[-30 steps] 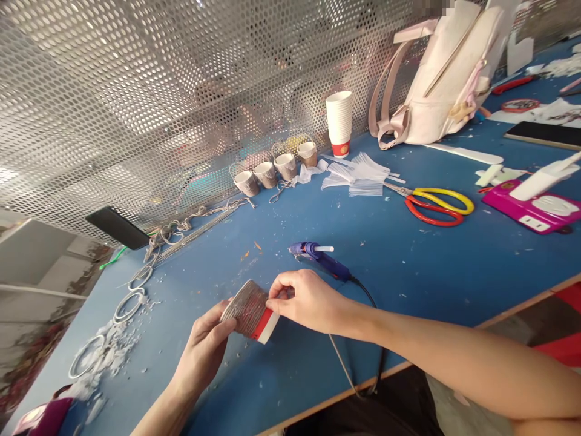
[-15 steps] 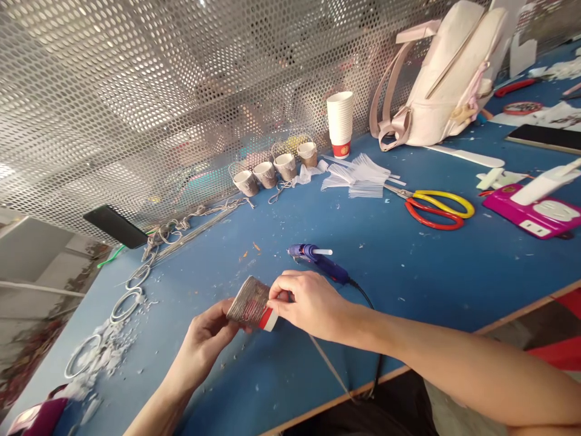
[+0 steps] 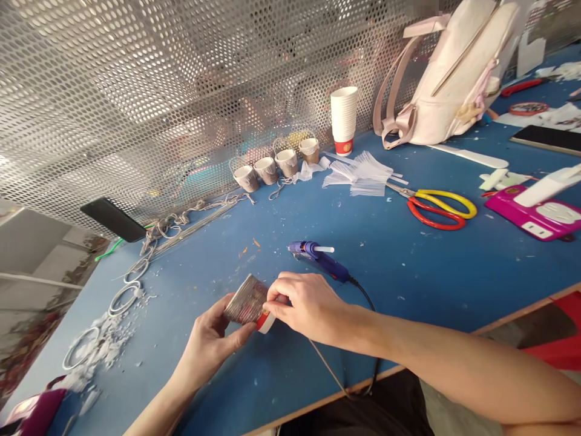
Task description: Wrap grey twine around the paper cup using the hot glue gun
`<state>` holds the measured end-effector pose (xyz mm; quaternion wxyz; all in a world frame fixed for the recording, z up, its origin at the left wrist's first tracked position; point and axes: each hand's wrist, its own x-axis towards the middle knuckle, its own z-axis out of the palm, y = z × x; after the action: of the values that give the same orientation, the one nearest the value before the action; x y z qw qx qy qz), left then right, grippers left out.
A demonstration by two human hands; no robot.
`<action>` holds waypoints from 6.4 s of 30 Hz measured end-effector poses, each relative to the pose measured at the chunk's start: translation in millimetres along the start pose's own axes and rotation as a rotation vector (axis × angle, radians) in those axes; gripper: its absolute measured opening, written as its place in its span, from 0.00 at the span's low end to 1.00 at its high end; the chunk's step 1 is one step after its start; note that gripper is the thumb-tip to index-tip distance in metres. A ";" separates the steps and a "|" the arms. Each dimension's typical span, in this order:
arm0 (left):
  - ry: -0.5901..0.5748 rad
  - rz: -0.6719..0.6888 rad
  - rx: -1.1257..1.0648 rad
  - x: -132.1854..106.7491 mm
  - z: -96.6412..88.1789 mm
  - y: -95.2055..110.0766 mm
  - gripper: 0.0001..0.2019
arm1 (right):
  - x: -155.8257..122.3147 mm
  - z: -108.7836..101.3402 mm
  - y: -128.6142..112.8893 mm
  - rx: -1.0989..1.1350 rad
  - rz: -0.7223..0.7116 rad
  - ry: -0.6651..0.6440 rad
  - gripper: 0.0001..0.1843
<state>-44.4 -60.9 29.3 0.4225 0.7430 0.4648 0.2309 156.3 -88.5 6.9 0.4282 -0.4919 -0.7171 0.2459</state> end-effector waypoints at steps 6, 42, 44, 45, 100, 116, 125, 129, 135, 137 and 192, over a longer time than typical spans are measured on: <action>-0.035 0.006 0.052 -2.4 0.2 -4.2 0.03 | -1.7 0.5 -0.1 0.007 -0.015 0.017 0.06; 0.171 0.109 0.093 1.3 -4.7 -7.7 0.06 | 31.0 -49.9 38.3 -0.222 0.469 -0.178 0.06; 0.186 0.099 0.100 2.3 -4.8 -7.4 0.06 | 28.7 -47.7 31.6 -0.162 0.456 -0.164 0.05; 0.196 0.095 0.108 2.9 -4.9 -7.6 0.06 | 25.9 -48.0 26.9 -0.116 0.447 -0.160 0.05; 0.230 0.118 0.269 7.4 -4.3 -11.4 0.03 | -17.2 -26.0 5.9 -0.197 -0.176 -0.132 0.15; 0.162 0.131 0.208 6.4 -7.5 -22.3 0.05 | -14.1 -34.0 2.8 -0.196 -0.086 -0.125 0.16; 0.087 0.136 0.068 7.2 -10.7 -25.8 0.06 | -9.4 -42.6 -1.1 -0.127 0.015 -0.199 0.17; 0.086 0.149 0.034 7.9 -11.5 -24.0 0.05 | -9.0 -43.4 -1.4 -0.119 0.029 -0.213 0.18; 0.084 0.168 0.036 9.1 -12.5 -26.4 0.06 | -9.2 -45.9 0.8 -0.102 0.084 -0.218 0.20; 0.082 0.165 0.029 9.5 -12.6 -25.9 0.06 | -9.0 -46.8 1.2 -0.082 0.133 -0.231 0.21; 0.122 0.154 -0.043 9.4 -11.4 -19.1 0.07 | -5.5 -52.1 -6.6 0.019 0.216 -0.262 0.18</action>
<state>-58.0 -43.8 18.9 0.3902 0.7521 0.4259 0.3174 198.4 -99.7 36.7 0.3068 -0.5256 -0.7074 0.3594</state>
